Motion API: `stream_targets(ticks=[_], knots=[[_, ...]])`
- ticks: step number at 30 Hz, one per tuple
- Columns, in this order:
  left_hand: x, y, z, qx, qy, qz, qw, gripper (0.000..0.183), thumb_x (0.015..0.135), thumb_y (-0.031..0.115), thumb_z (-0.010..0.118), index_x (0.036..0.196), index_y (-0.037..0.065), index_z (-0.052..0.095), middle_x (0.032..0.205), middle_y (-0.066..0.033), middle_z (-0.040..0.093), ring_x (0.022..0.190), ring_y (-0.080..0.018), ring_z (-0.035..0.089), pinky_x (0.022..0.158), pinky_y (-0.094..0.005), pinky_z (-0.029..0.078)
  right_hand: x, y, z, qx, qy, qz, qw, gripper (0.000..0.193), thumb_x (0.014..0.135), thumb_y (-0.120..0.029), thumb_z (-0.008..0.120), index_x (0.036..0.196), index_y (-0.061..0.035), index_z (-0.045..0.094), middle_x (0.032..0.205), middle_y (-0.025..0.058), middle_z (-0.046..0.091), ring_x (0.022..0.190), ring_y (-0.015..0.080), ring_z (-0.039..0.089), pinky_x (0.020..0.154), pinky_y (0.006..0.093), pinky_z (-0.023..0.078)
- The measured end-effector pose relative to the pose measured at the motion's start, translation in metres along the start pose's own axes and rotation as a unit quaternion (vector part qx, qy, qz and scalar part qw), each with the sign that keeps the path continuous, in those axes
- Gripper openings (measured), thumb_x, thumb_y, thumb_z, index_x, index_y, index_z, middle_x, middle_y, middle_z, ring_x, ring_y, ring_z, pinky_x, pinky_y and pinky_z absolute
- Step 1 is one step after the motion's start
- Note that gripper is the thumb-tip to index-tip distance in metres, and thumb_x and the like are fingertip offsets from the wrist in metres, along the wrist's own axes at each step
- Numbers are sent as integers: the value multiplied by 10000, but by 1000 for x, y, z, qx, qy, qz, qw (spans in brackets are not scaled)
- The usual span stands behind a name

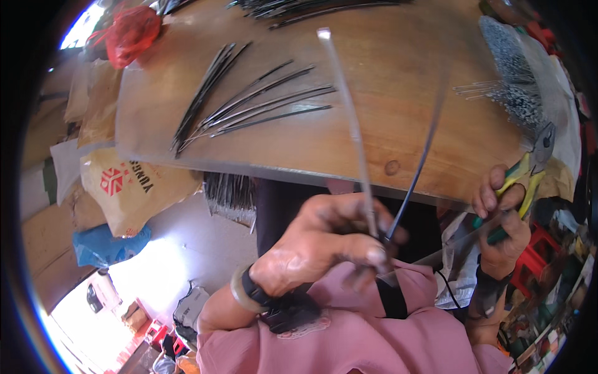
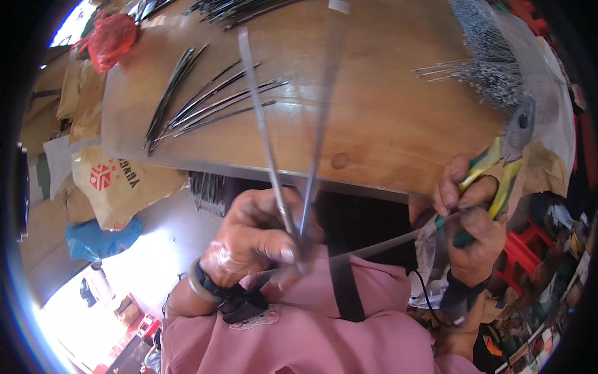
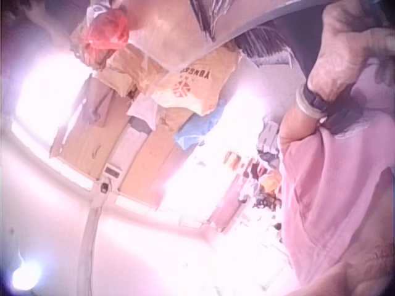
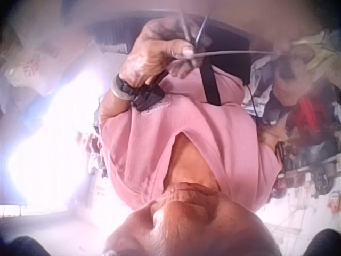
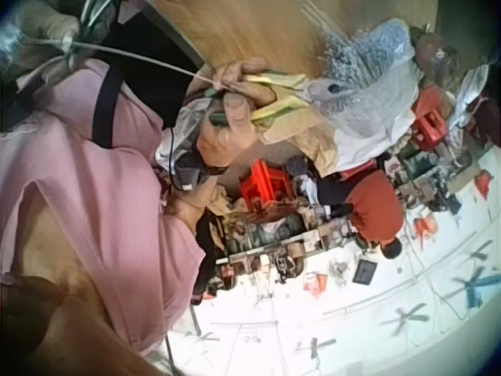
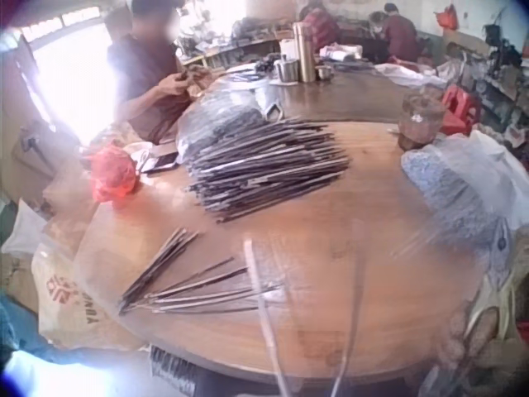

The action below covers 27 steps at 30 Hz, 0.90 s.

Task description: The person bends and cuts thin metal rods using pliers at a work table. They pick up individual rods from a pile, use the pliers to shape and clip them, and then set them aside among other finished pieces.

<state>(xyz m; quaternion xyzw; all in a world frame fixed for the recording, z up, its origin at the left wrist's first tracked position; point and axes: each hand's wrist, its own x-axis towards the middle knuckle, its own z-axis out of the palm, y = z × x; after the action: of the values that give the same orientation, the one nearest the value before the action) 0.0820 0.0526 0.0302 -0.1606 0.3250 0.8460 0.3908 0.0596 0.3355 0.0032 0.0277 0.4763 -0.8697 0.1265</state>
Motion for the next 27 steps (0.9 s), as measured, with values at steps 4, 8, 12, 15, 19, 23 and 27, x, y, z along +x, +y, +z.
stream_targets(ticks=[4,8,12,15,19,23,27], knots=[[-4,-20,-16,101,182,60,976,150,858,-56,622,1007,-66,625,715,-97,640,537,-94,543,451,-213,375,3,-17,-8,-193,63,-87,975,257,761,-179,764,877,-46,577,1067,94,437,825,172,458,671,276,382],[-2,-31,-10,262,136,140,945,96,878,-57,608,967,-61,645,740,-56,643,572,-61,525,520,-200,419,10,-35,3,-499,-55,-137,854,199,751,-106,729,883,5,631,1023,128,545,844,208,546,719,330,457],[9,-29,-19,283,88,87,951,63,878,-50,615,927,-58,653,761,-35,643,617,-52,538,562,-196,438,27,-23,31,-627,-159,-209,734,229,685,-85,717,877,14,641,1037,142,584,896,286,593,800,405,452],[10,-28,-23,271,98,52,956,60,869,-51,624,925,-58,643,768,-34,647,646,-56,548,584,-203,451,48,-20,45,-687,-238,-248,641,276,622,-77,703,870,23,634,1023,139,578,919,324,577,870,476,403],[9,-24,-21,283,125,36,950,55,872,-57,621,925,-60,635,743,-29,640,644,-65,551,581,-207,455,56,-4,40,-677,-271,-228,645,289,586,-62,672,857,30,632,995,143,562,912,310,551,887,490,358],[9,-21,-18,317,126,24,940,108,877,-78,596,977,-72,637,806,-58,645,688,-89,581,631,-218,478,55,1,39,-675,-279,-198,654,315,559,-65,641,857,37,631,982,140,555,889,307,542,875,467,350],[13,-4,-24,263,68,29,962,203,861,-112,554,1036,-88,655,995,-123,650,827,-176,644,784,-272,514,51,0,33,-672,-259,-219,659,332,546,-95,624,852,32,635,976,137,555,864,303,539,863,460,345]])
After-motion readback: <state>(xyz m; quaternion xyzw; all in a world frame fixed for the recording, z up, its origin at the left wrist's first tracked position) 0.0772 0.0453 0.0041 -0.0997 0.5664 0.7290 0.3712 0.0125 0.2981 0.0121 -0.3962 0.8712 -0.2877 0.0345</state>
